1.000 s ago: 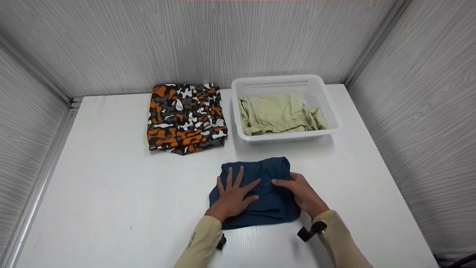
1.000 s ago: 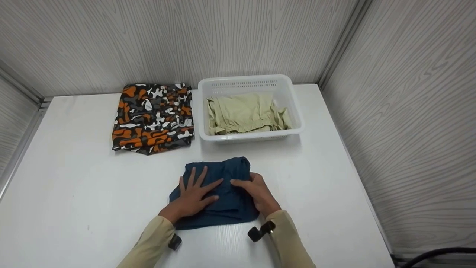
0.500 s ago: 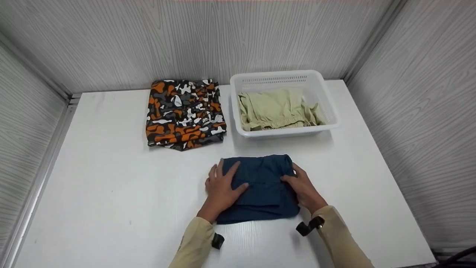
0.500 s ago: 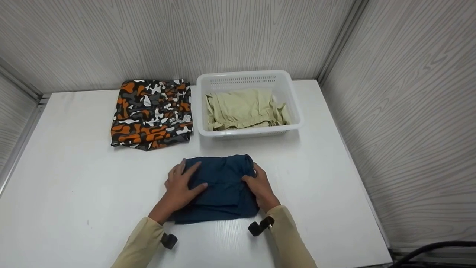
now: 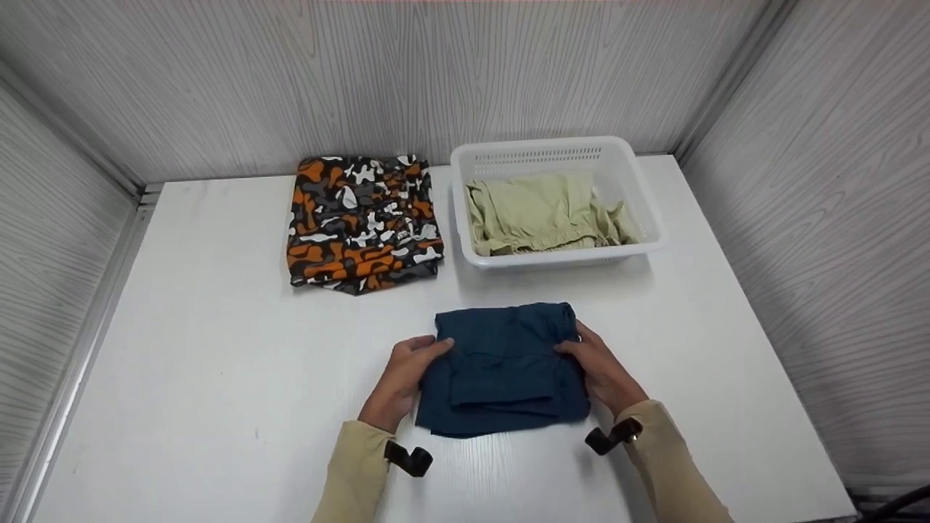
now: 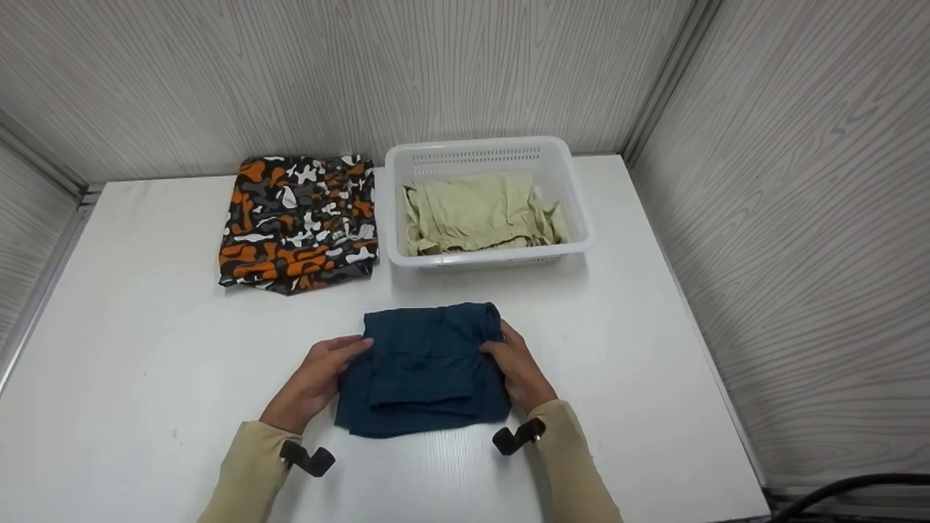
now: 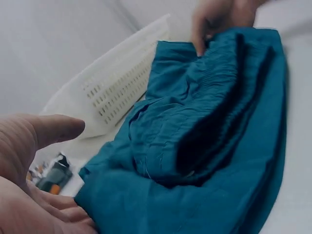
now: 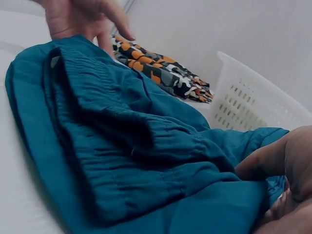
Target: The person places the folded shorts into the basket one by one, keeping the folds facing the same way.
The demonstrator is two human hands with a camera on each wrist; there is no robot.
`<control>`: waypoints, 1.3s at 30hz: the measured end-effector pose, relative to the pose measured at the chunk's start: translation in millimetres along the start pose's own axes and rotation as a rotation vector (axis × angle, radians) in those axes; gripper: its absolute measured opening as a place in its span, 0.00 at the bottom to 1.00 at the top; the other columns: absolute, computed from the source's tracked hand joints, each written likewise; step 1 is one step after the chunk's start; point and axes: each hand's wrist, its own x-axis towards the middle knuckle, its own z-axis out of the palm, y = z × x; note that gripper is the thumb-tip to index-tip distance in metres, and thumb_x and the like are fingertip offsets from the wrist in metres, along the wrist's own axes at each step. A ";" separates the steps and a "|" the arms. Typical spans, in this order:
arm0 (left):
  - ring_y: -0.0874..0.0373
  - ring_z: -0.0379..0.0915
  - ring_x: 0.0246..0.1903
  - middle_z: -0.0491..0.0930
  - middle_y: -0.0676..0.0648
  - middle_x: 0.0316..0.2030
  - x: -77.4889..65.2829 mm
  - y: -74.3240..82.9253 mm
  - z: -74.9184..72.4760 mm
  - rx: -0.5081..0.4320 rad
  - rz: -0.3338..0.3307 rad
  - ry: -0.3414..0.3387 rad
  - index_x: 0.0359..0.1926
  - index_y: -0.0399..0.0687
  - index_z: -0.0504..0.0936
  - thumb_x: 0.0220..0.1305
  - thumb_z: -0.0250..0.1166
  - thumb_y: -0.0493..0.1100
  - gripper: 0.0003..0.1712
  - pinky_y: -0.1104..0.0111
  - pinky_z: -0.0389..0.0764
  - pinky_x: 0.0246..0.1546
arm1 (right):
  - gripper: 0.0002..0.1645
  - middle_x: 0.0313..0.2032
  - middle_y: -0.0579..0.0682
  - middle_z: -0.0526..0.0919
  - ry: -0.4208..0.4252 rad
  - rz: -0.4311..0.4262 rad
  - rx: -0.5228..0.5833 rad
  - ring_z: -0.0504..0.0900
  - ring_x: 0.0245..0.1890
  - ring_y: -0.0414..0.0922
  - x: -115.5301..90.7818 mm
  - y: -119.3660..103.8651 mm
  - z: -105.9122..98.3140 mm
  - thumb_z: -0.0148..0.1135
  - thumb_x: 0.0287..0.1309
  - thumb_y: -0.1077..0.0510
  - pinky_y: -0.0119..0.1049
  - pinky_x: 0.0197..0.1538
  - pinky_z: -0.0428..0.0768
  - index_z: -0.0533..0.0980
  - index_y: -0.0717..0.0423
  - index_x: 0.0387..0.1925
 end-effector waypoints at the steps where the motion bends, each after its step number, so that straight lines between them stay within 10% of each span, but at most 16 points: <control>1: 0.46 0.56 0.65 0.61 0.36 0.65 2.2 -0.9 0.0 -0.036 -0.012 -0.027 0.65 0.33 0.62 0.55 0.69 0.52 0.44 0.56 0.60 0.65 | 0.47 0.73 0.47 0.44 -0.007 0.008 0.032 0.41 0.72 0.45 0.3 0.2 -0.7 0.57 0.56 0.65 0.44 0.71 0.42 0.50 0.42 0.74; 12: 0.54 0.68 0.58 0.73 0.45 0.58 2.4 -11.1 12.8 -0.124 0.064 -0.281 0.62 0.46 0.72 0.57 0.69 0.49 0.32 0.61 0.65 0.61 | 0.48 0.72 0.44 0.43 -0.202 0.054 0.489 0.47 0.69 0.42 -5.2 -0.8 -5.5 0.57 0.62 0.63 0.42 0.69 0.53 0.42 0.41 0.74; 23: 0.47 0.43 0.70 0.51 0.44 0.71 -1.1 -19.8 16.8 0.061 0.101 -0.156 0.73 0.56 0.54 0.50 0.73 0.45 0.53 0.51 0.45 0.68 | 0.24 0.58 0.53 0.60 -0.229 -0.001 0.555 0.62 0.57 0.44 -17.1 3.3 -10.7 0.53 0.60 0.71 0.35 0.60 0.67 0.58 0.64 0.56; 29: 0.45 0.41 0.70 0.48 0.41 0.72 1.5 -27.4 19.6 0.015 0.100 -0.117 0.73 0.53 0.52 0.52 0.68 0.34 0.51 0.52 0.45 0.69 | 0.40 0.64 0.57 0.62 -0.274 -0.033 0.235 0.64 0.63 0.51 -17.5 4.6 -4.4 0.61 0.58 0.65 0.47 0.65 0.63 0.54 0.58 0.68; 34: 0.46 0.47 0.69 0.52 0.42 0.71 -1.0 -24.7 24.1 -0.070 0.136 -0.149 0.72 0.55 0.56 0.57 0.63 0.33 0.44 0.53 0.51 0.68 | 0.51 0.69 0.52 0.56 -0.098 -0.159 -0.145 0.54 0.68 0.51 -23.1 -2.4 1.3 0.66 0.49 0.68 0.51 0.69 0.51 0.54 0.45 0.71; 39: 0.48 0.53 0.67 0.54 0.45 0.70 -11.1 -5.2 30.1 -0.149 0.135 -0.208 0.72 0.55 0.55 0.60 0.65 0.41 0.42 0.57 0.58 0.66 | 0.49 0.70 0.51 0.56 -0.065 -0.255 -0.183 0.51 0.69 0.48 -40.0 -30.1 -0.4 0.63 0.50 0.72 0.49 0.70 0.48 0.56 0.46 0.71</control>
